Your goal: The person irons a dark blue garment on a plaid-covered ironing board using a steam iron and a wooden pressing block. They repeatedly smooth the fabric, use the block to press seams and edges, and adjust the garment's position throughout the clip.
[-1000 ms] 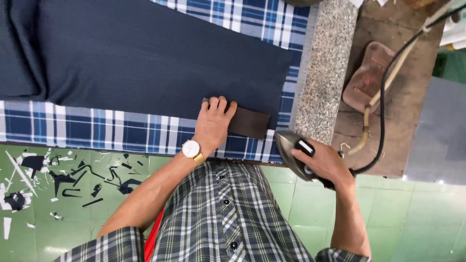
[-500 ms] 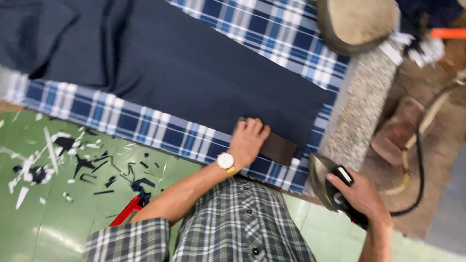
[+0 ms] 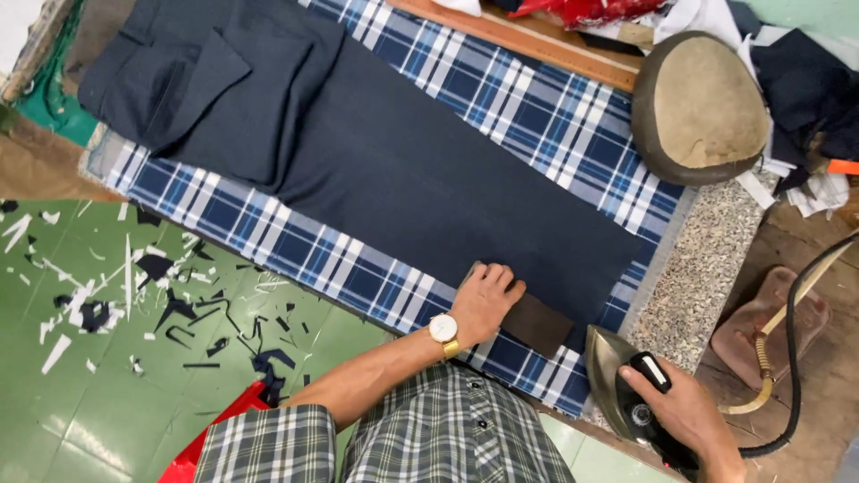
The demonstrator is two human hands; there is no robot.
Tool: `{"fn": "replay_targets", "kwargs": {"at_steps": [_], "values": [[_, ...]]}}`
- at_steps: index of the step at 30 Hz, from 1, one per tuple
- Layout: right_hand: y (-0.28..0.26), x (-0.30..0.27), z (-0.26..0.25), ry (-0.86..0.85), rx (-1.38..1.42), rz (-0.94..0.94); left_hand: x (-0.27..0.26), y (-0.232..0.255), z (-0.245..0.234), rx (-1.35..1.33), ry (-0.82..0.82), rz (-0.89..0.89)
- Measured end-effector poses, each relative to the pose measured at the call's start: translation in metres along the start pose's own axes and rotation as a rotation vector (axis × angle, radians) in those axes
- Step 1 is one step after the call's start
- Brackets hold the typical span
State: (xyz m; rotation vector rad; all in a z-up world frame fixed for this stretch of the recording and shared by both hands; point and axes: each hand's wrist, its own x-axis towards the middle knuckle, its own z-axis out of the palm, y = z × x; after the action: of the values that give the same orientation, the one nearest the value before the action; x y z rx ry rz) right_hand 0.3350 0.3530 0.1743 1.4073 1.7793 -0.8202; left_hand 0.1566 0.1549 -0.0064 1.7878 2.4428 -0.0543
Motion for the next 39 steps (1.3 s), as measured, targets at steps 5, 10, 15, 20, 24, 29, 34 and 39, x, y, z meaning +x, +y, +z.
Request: {"fn": "replay_targets", "kwargs": {"at_steps": [5,10,15,20,24,29,34,39], "values": [[0.006,0.013,0.007,-0.056,0.057,0.090,-0.027,-0.068,-0.016,-0.072,-0.006,0.048],[0.000,0.007,0.019,-0.086,0.115,0.135,-0.049,-0.154,-0.033,-0.185,-0.338,-0.007],[-0.010,-0.015,0.037,-0.009,0.152,0.178,-0.027,-0.251,-0.053,0.005,-0.074,-0.012],[-0.016,-0.042,0.058,0.039,0.268,0.256,0.038,-0.351,-0.108,0.082,0.173,-0.080],[-0.014,-0.063,0.069,0.031,0.322,0.318,0.083,-0.411,-0.113,0.161,0.238,-0.039],[-0.031,-0.101,0.052,0.056,0.450,0.441,0.113,-0.452,-0.039,0.089,0.078,-0.002],[-0.002,-0.093,0.038,0.056,0.524,0.376,0.090,-0.436,-0.021,0.151,0.096,-0.055],[0.046,-0.058,0.008,0.162,0.445,0.310,0.031,-0.331,-0.055,0.176,0.390,-0.031]]}}
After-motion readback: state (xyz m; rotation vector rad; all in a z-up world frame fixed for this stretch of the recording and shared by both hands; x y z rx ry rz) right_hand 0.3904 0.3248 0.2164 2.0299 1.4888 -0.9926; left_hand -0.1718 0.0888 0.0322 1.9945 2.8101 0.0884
